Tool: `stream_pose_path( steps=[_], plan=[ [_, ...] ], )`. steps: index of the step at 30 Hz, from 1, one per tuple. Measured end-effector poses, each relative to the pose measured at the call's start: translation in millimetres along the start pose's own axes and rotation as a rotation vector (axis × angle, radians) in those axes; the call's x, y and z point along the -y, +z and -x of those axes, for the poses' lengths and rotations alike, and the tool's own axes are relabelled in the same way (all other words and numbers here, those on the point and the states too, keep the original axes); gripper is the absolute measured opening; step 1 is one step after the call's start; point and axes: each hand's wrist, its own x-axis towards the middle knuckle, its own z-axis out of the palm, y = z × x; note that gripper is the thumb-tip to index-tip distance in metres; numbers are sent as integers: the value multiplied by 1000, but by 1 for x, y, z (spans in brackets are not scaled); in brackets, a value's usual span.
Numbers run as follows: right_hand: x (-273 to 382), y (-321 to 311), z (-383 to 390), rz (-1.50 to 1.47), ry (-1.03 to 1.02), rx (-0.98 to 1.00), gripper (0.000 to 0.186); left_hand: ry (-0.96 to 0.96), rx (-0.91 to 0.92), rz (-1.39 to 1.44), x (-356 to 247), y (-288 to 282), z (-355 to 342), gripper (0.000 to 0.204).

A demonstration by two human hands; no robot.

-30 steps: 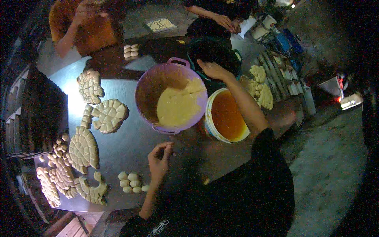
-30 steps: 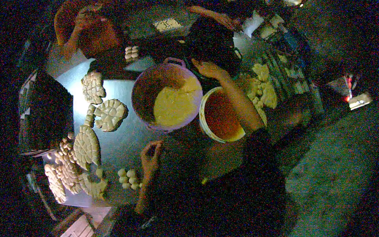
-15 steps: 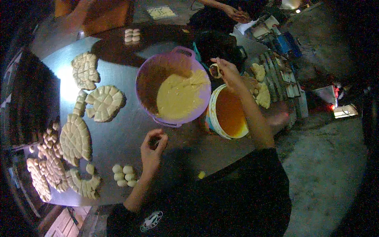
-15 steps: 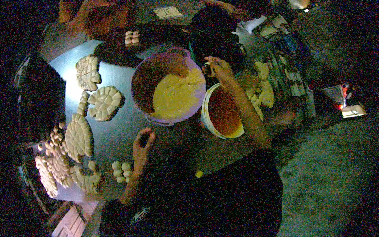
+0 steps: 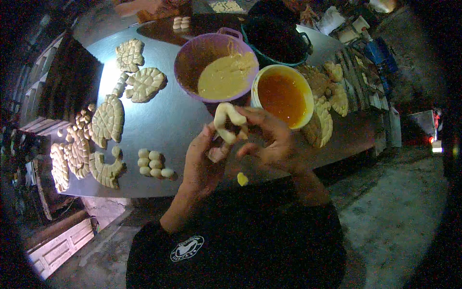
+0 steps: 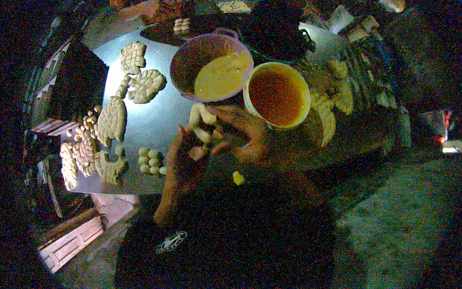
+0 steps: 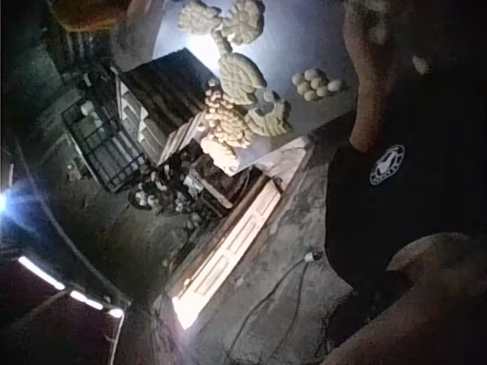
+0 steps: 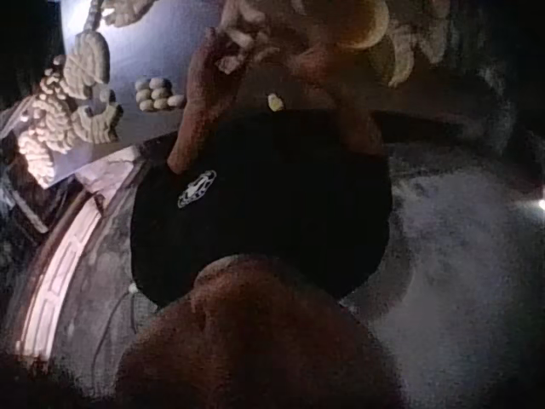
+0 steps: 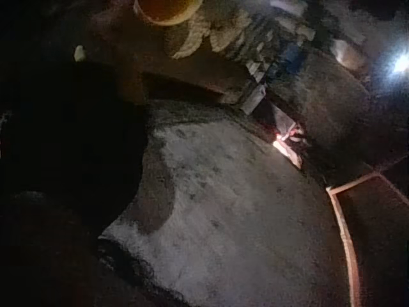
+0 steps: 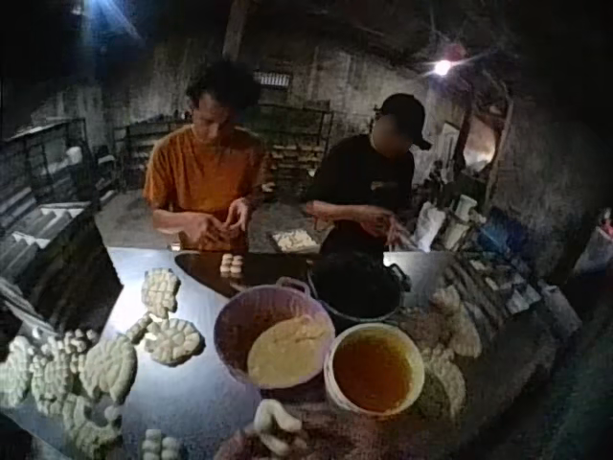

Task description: The person prepares pieces of dough by filling them with a yellow paste and shaping them before placing them into metal baking pans.

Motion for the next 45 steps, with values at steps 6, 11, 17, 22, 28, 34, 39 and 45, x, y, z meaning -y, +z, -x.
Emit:
stream_pose_path(
  steps=[6,11,17,22,28,34,39,45],
  plan=[
    [38,-31,32,360,-260,121,39,187,50,-306,27,34,34,52],
    [33,-31,44,-17,-525,172,36,115,-125,-400,38,44,59,39],
    [70,-20,59,421,-604,216,33,177,-375,-711,32,34,87,31],
    [69,-11,48,-56,-334,461,20,325,-398,-943,20,33,116,19],
    [80,26,27,72,-332,389,24,434,-165,-554,15,-13,131,20],
    [92,87,8,-295,-119,488,52,279,-283,-539,-21,-61,134,27],
    [85,145,7,180,-152,562,57,-93,-346,-523,-50,-128,141,29],
    [46,235,54,-134,370,356,50,137,-385,-736,-33,-199,143,24]
  ],
)
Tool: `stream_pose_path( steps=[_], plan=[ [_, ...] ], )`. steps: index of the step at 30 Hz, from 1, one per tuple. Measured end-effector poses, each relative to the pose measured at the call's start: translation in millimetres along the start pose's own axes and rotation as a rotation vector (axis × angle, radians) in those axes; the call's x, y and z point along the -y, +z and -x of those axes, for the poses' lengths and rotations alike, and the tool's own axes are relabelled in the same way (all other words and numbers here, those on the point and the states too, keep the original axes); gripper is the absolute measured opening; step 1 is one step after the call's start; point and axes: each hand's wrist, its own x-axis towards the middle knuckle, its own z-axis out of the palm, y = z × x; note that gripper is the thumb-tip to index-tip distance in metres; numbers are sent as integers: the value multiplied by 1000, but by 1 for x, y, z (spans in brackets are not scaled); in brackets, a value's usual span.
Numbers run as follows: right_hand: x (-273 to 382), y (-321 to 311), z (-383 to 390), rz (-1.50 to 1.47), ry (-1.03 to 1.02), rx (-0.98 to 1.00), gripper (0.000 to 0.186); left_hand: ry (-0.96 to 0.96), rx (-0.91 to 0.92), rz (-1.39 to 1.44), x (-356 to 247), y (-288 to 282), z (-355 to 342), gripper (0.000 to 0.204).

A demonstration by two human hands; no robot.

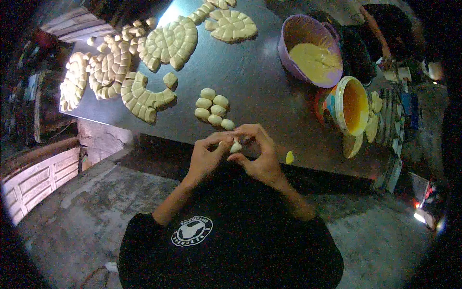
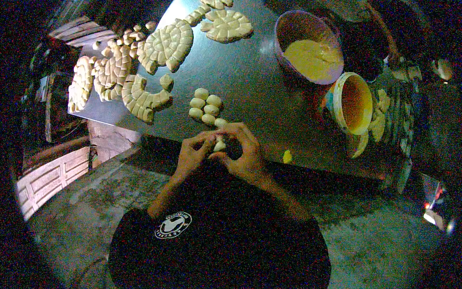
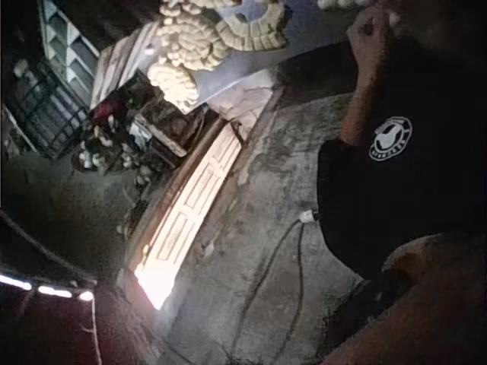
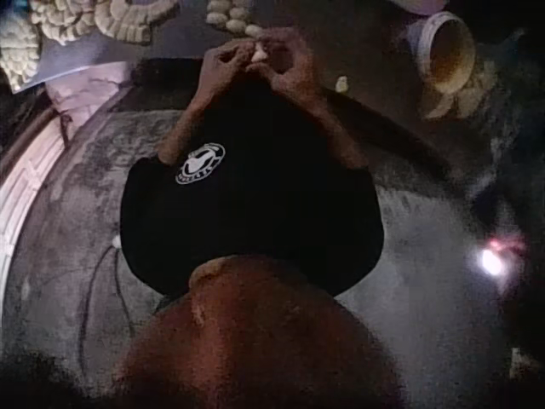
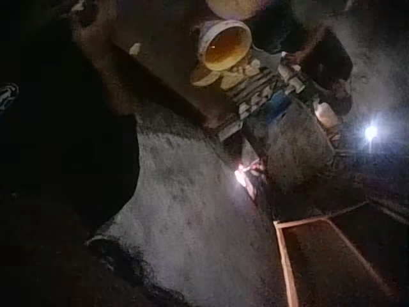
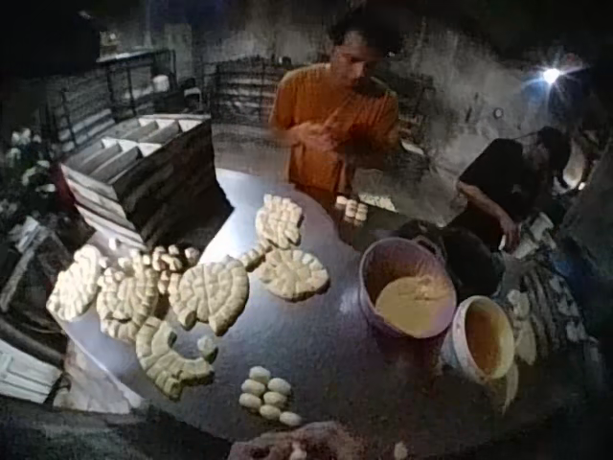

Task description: The person prepares pieces of dough by filling them with a yellow paste and shaping them before placing them into metal baking pans.

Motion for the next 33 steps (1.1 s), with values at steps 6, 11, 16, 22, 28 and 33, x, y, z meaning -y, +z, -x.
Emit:
stream_pose_path(
  steps=[6,11,16,22,28,33],
  plan=[
    [-72,35,-13,-372,577,-32,36,-113,79,-186,39,-33,-24,33],
    [-119,39,-46,-14,427,-390,26,-883,275,759,60,-44,-52,46],
    [-121,50,-50,595,211,-324,34,-954,310,917,70,-49,-72,38],
    [-70,59,-122,788,140,-225,25,-205,335,-276,65,-96,-53,39],
    [-76,124,-242,718,-724,261,31,188,-203,-466,33,-135,-54,25],
    [-90,119,-240,441,-599,285,22,217,-525,-288,6,-126,-59,23]
  ],
)
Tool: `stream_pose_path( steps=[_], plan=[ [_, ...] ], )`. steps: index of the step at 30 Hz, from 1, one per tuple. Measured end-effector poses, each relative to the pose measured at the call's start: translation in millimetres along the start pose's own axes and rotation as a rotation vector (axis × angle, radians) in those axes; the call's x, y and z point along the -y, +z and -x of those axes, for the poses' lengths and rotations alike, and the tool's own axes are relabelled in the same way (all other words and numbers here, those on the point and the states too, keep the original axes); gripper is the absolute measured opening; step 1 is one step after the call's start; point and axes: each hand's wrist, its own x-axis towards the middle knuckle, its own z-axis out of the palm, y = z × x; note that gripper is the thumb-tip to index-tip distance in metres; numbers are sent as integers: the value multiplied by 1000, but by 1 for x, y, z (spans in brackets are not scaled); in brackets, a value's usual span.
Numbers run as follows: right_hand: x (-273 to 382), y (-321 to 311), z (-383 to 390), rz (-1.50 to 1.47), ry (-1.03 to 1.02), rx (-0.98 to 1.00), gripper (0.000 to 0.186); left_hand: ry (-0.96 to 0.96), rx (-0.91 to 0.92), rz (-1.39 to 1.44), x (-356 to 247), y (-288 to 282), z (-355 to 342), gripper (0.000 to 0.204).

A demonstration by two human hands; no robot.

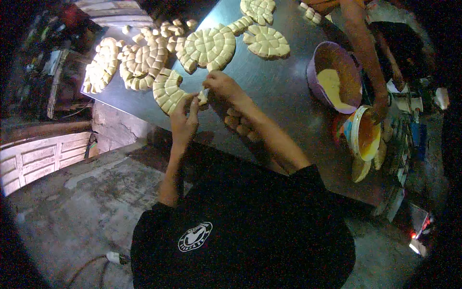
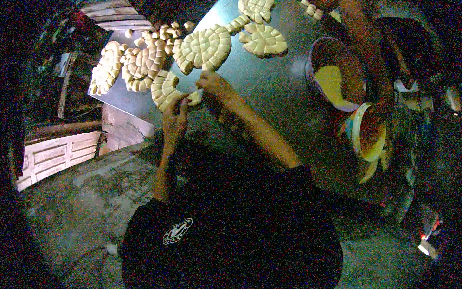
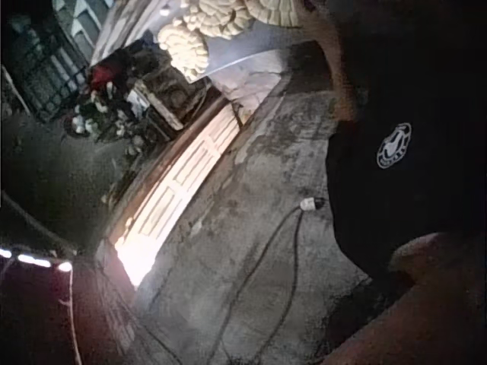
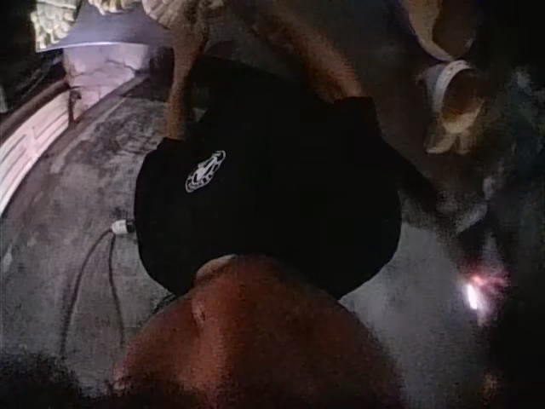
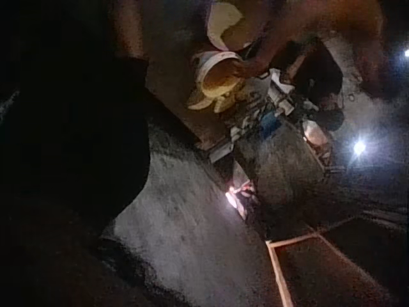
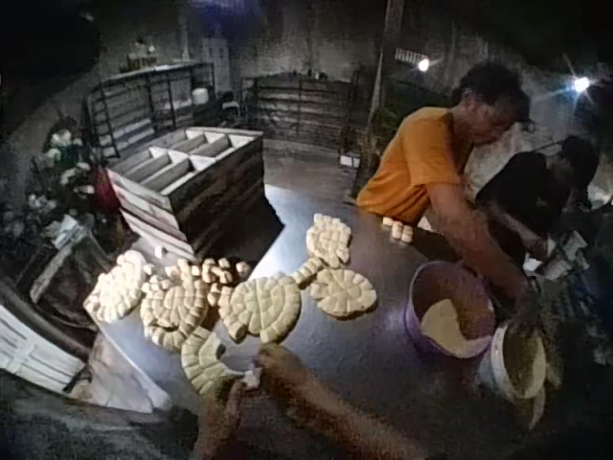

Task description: The person prepares pieces of dough by filling them with a yellow paste and shaping them before placing them into metal baking pans.

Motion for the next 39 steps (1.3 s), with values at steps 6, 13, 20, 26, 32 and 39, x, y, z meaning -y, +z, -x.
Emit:
stream_pose_path(
  steps=[6,13,20,26,32,39],
  plan=[
    [103,-116,110,-795,502,-475,22,196,-114,229,-60,79,46,20],
    [119,-212,243,-568,296,-897,27,427,211,365,-157,187,121,25],
    [141,-244,317,-1146,490,-1075,51,1376,367,366,-193,265,133,49],
    [146,-259,309,-975,448,-902,69,762,420,620,-168,304,155,62],
    [66,-299,280,-1075,364,-1072,40,146,554,756,-171,331,113,76],
    [-131,-461,266,369,844,-605,55,-119,972,436,-128,301,41,27]
  ],
)
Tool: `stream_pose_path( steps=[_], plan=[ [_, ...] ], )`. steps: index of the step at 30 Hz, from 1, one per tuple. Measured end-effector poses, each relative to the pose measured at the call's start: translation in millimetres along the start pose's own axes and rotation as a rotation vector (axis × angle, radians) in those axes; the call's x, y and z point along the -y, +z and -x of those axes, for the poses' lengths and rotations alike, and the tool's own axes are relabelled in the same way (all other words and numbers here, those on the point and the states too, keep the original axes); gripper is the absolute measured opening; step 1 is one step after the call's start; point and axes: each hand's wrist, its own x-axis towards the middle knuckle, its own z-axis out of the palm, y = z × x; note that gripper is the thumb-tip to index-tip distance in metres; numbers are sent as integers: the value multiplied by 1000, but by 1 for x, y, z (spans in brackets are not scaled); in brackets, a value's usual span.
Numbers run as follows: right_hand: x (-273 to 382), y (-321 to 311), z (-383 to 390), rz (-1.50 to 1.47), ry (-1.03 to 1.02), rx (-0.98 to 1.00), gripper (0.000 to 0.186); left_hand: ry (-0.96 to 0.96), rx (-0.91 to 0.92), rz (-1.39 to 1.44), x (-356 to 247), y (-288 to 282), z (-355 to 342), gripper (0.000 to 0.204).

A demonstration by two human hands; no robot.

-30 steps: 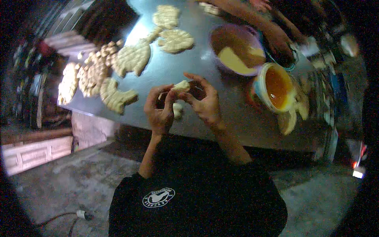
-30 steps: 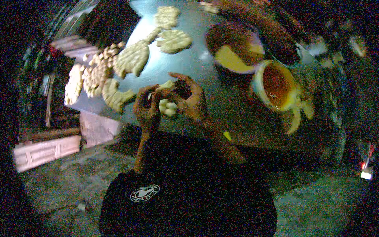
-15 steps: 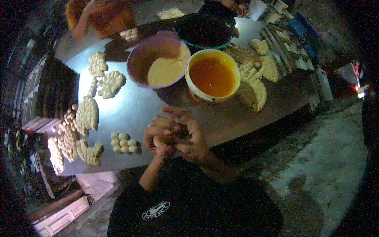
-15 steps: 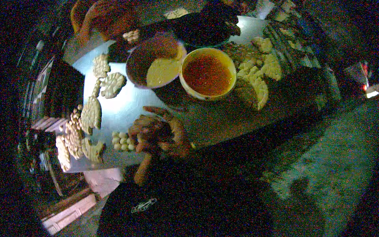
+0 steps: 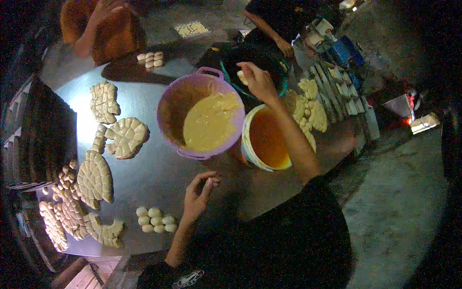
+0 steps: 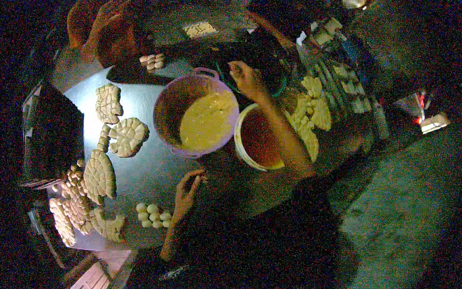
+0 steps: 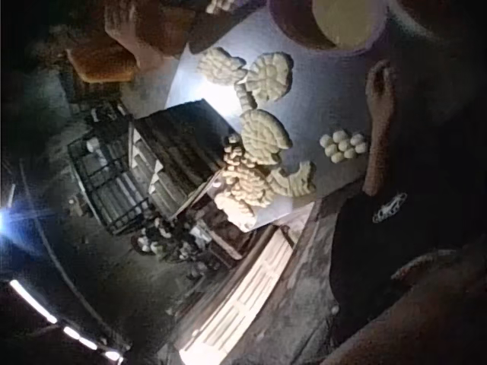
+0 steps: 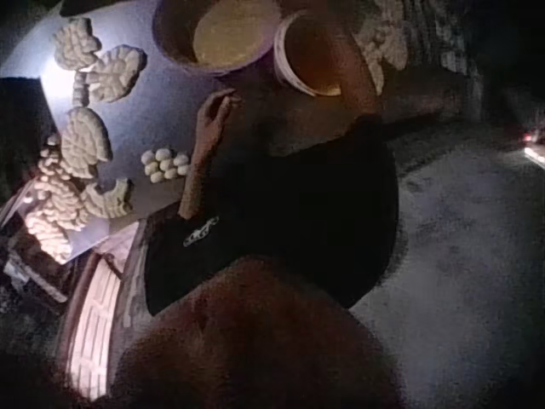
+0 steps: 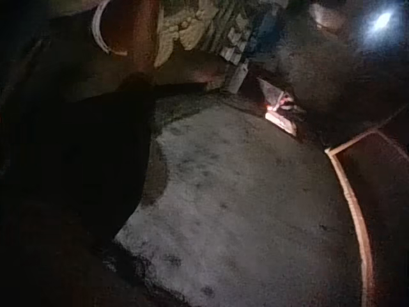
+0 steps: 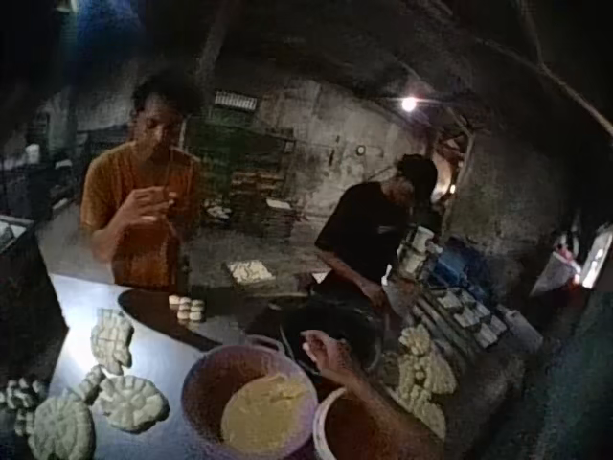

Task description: The person prepares pieces of dough by filling them with a yellow paste and shaping them before placing them into metal baking pans.

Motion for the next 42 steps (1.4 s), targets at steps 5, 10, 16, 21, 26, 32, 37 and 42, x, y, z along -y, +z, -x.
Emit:
stream_pose_path(
  steps=[5,10,16,21,26,32,37,42],
  plan=[
    [-98,63,-50,93,262,469,82,-233,-126,56,17,-58,-9,25],
    [-101,45,-55,-307,668,480,85,-328,-228,-112,2,-91,-5,23],
    [-89,31,-21,-184,378,192,55,-74,-59,-80,-36,-88,-18,21],
    [53,45,67,-966,318,188,35,26,-93,173,-57,-48,-21,34],
    [153,33,163,-1230,348,214,36,-488,-119,525,-71,-15,0,47],
    [144,-13,221,-1014,-62,332,47,-217,-180,994,-74,40,49,48],
    [140,-63,262,-72,-621,79,51,166,-123,348,-73,83,89,46],
    [127,-72,307,-960,-298,143,37,389,-150,-127,-79,116,114,43]
  ],
)
